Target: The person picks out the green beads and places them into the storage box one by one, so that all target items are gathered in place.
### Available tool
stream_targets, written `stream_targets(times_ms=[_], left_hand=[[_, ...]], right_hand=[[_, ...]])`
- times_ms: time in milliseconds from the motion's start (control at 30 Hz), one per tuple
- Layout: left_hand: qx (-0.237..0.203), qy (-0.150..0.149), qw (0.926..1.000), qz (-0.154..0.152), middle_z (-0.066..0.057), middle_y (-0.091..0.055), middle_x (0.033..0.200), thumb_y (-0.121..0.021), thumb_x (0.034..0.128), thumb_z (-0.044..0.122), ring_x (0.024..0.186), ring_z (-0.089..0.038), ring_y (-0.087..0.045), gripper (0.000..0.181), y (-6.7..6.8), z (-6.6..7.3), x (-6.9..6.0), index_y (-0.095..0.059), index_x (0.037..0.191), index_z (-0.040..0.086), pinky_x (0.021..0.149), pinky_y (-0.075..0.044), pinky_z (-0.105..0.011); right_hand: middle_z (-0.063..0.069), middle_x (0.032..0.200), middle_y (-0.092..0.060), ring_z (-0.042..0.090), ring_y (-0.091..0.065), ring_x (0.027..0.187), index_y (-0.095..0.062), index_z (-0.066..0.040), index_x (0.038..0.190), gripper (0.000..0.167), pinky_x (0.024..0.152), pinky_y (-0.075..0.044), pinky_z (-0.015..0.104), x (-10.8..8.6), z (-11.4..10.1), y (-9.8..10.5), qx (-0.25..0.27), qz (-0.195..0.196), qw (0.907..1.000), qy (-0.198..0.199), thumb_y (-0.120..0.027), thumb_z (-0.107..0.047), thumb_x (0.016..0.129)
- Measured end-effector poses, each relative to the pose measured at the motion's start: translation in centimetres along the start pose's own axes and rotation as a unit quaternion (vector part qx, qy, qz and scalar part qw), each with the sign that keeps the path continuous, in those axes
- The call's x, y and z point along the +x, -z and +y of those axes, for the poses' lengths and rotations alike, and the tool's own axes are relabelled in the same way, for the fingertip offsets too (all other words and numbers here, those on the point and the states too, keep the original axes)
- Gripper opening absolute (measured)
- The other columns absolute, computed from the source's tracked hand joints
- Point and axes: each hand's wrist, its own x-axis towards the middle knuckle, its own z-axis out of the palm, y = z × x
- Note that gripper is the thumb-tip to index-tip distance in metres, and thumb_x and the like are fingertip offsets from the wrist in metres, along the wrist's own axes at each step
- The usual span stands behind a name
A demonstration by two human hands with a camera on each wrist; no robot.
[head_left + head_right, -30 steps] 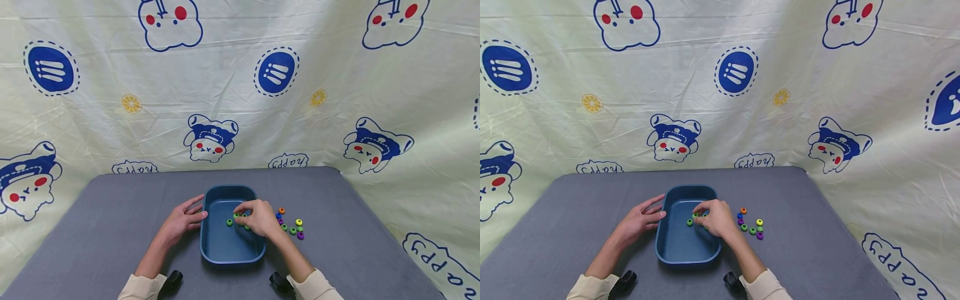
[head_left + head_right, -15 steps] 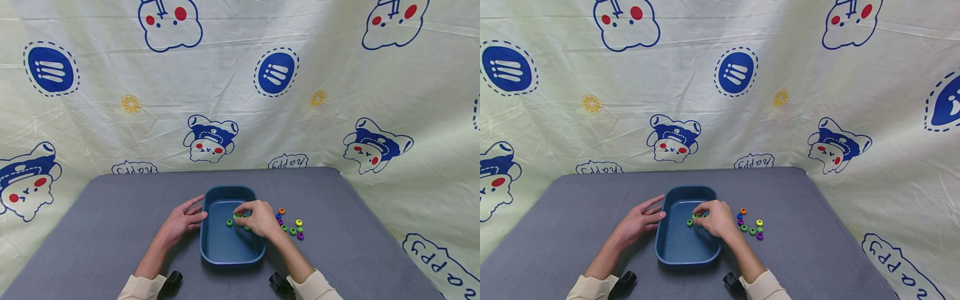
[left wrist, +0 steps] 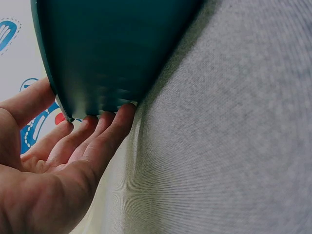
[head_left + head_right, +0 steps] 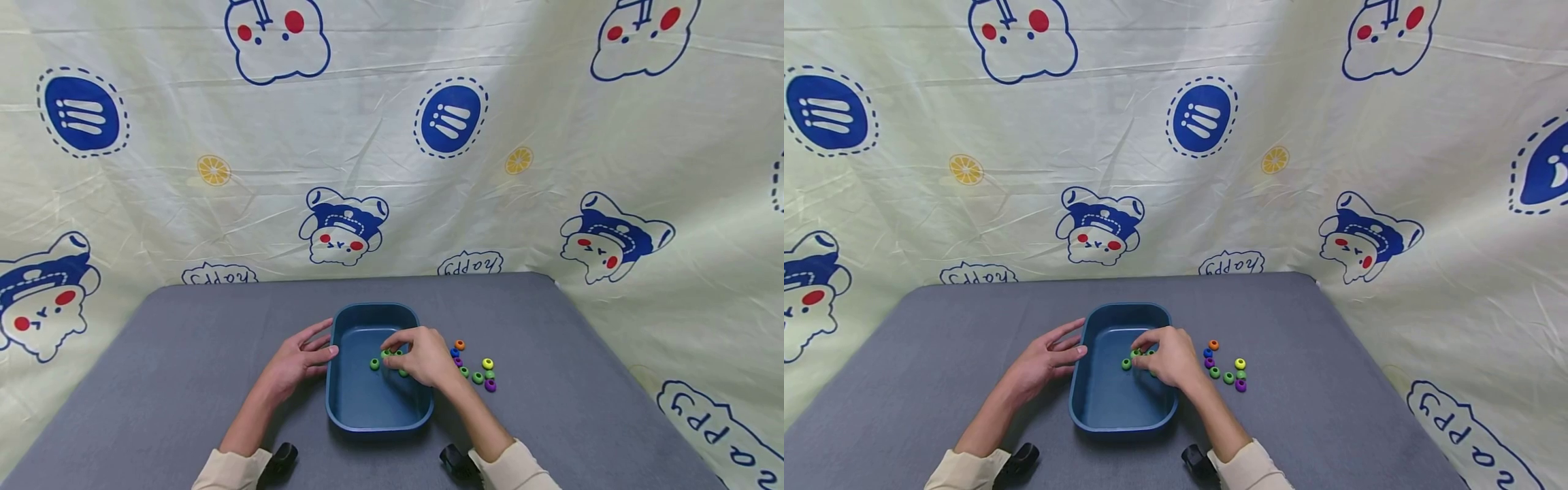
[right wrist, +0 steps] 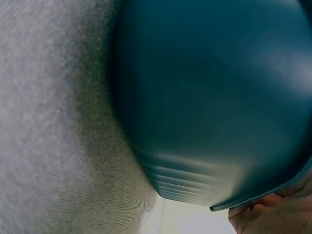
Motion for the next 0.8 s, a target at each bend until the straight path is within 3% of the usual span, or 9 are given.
stream_targets(times_ms=[533,800], left_hand=[[-0.002,0.002,1.0,-0.001,-0.021,-0.044,0.157,-0.068,0.0974,0.013,0.134,-0.038,-0.057,0.06,0.0,0.1,0.0,-0.046,0.153,0.017,0.097,-0.057,-0.046],[0.0,0.004,1.0,-0.001,-0.02,-0.045,0.156,-0.069,0.0975,0.014,0.132,-0.037,-0.058,0.06,0.0,0.2,0.0,-0.046,0.153,0.017,0.097,-0.057,-0.046]], right_hand=[[-0.002,0.091,-0.075,0.011,-0.054,0.065,-0.081,-0.015,0.102,0.017,0.052,-0.044,0.025,0.1,0.2,0.0,-0.002,0.001,1.0,0.0,-0.082,-0.02,0.086],[-0.003,0.088,-0.072,0.015,-0.057,0.068,-0.08,-0.013,0.105,0.021,0.055,-0.048,0.027,0.1,0.4,1.1,0.045,-0.017,0.9988,-0.007,-0.083,-0.018,0.085]])
